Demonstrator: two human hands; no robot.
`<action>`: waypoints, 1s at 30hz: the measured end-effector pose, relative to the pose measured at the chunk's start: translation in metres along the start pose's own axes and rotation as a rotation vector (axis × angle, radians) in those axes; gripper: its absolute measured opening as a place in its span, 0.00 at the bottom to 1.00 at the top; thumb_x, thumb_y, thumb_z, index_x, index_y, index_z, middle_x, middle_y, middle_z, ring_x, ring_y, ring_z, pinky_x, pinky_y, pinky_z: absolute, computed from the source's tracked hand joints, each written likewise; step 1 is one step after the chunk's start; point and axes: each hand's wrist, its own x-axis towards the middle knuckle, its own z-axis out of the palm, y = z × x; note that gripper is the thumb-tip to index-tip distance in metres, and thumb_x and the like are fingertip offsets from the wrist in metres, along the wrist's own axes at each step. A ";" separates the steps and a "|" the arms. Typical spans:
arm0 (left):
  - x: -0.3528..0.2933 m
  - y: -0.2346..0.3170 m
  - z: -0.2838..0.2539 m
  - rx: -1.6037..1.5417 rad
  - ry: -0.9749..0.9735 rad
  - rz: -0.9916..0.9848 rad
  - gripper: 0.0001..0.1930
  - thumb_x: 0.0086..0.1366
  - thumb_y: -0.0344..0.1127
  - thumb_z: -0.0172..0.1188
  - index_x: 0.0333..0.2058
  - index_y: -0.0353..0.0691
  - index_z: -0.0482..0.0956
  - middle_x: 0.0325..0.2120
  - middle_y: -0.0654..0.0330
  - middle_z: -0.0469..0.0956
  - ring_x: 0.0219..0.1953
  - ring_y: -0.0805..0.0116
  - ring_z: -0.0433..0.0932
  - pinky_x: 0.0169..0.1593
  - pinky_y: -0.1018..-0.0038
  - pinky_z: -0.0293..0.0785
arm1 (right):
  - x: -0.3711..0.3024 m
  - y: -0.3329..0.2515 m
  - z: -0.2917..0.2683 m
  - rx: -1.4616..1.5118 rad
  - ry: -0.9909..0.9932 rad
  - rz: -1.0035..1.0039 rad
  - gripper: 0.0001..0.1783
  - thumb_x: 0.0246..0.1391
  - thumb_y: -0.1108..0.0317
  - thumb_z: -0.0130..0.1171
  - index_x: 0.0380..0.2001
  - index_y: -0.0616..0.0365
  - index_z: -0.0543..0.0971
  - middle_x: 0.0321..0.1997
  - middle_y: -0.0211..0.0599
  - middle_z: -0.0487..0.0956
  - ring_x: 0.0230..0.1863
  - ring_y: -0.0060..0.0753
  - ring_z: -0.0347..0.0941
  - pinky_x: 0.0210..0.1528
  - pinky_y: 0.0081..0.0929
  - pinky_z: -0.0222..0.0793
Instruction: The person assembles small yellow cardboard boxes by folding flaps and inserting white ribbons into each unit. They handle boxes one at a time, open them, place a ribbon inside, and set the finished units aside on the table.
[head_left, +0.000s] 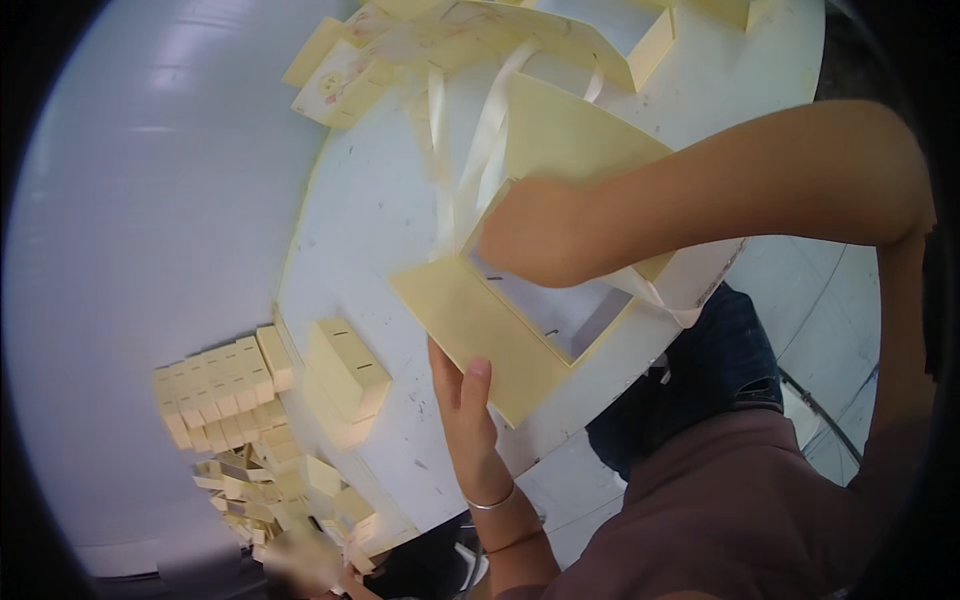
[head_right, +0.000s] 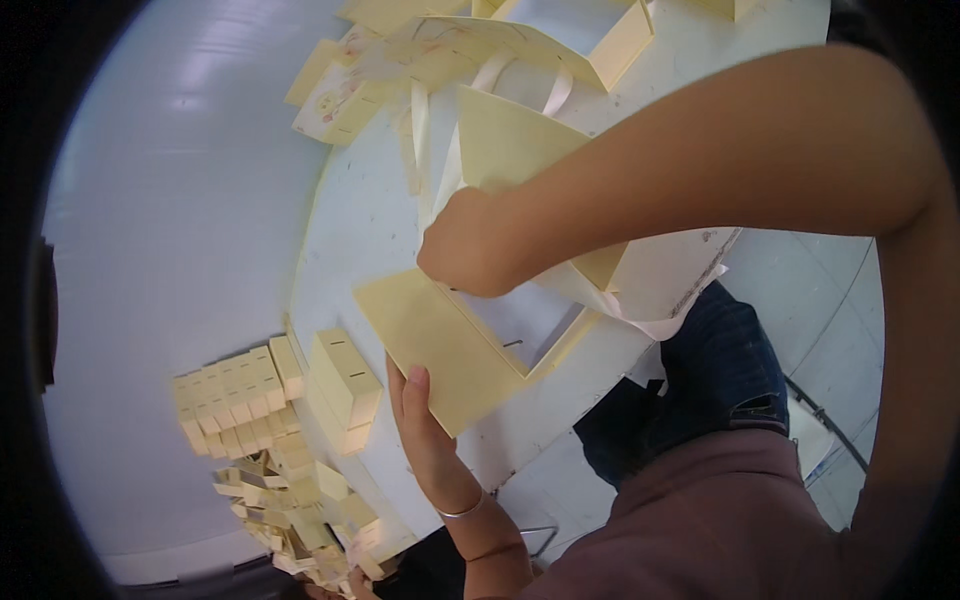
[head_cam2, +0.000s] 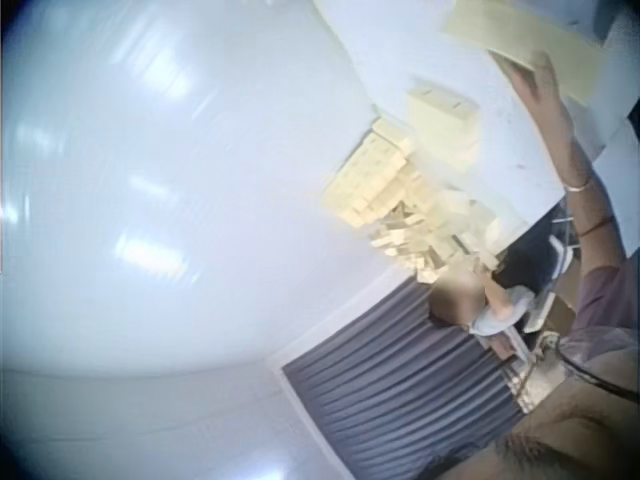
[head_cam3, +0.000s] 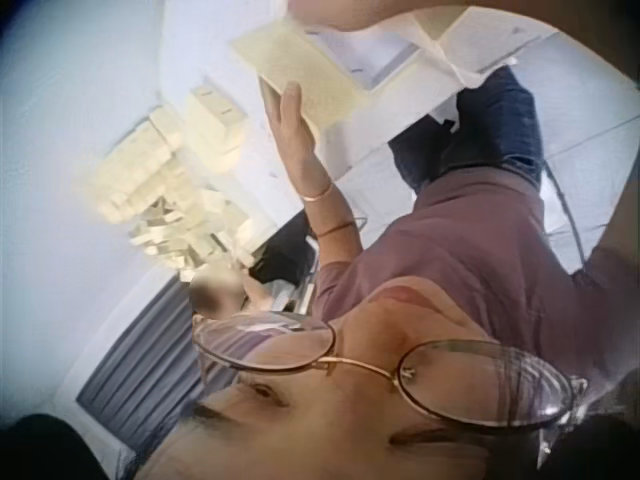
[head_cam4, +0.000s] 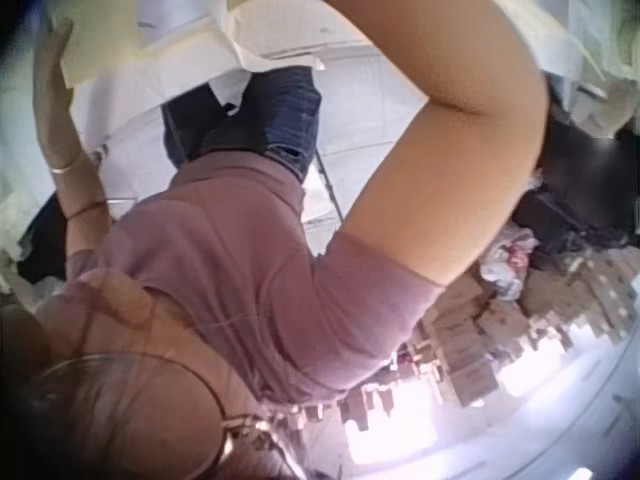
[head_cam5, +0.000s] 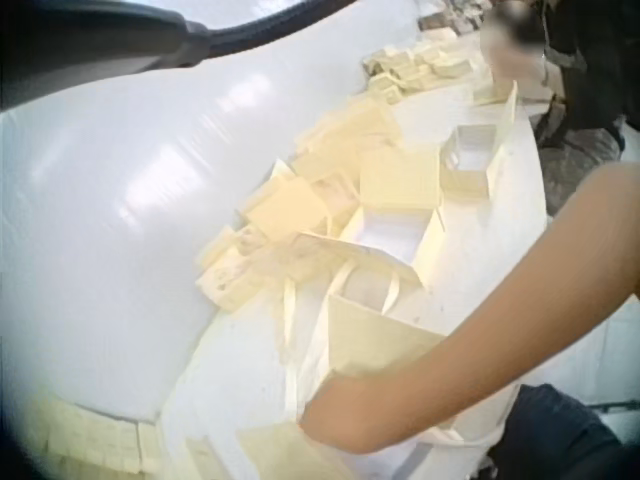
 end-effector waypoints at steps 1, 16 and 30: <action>-0.002 0.000 0.001 -0.023 0.008 -0.080 0.32 0.53 0.39 0.50 0.55 0.30 0.53 0.49 0.51 0.63 0.51 0.63 0.64 0.51 0.72 0.61 | 0.006 -0.001 0.003 -0.039 -0.049 -0.005 0.05 0.36 0.76 0.50 0.17 0.64 0.75 0.20 0.48 0.75 0.26 0.46 0.73 0.25 0.37 0.67; 0.000 -0.011 -0.004 -0.376 0.026 -0.208 0.29 0.54 0.39 0.52 0.54 0.34 0.57 0.49 0.54 0.65 0.50 0.64 0.66 0.50 0.71 0.63 | 0.042 0.011 0.035 0.130 -0.001 -0.077 0.06 0.35 0.76 0.50 0.20 0.61 0.76 0.23 0.47 0.75 0.27 0.47 0.73 0.25 0.38 0.67; 0.042 -0.049 -0.014 0.900 -0.154 0.106 0.14 0.57 0.40 0.51 0.39 0.39 0.71 0.34 0.56 0.75 0.36 0.62 0.74 0.37 0.70 0.68 | 0.044 0.015 0.051 0.706 -0.346 0.168 0.23 0.38 0.77 0.52 0.43 0.59 0.71 0.25 0.41 0.77 0.30 0.34 0.74 0.33 0.29 0.67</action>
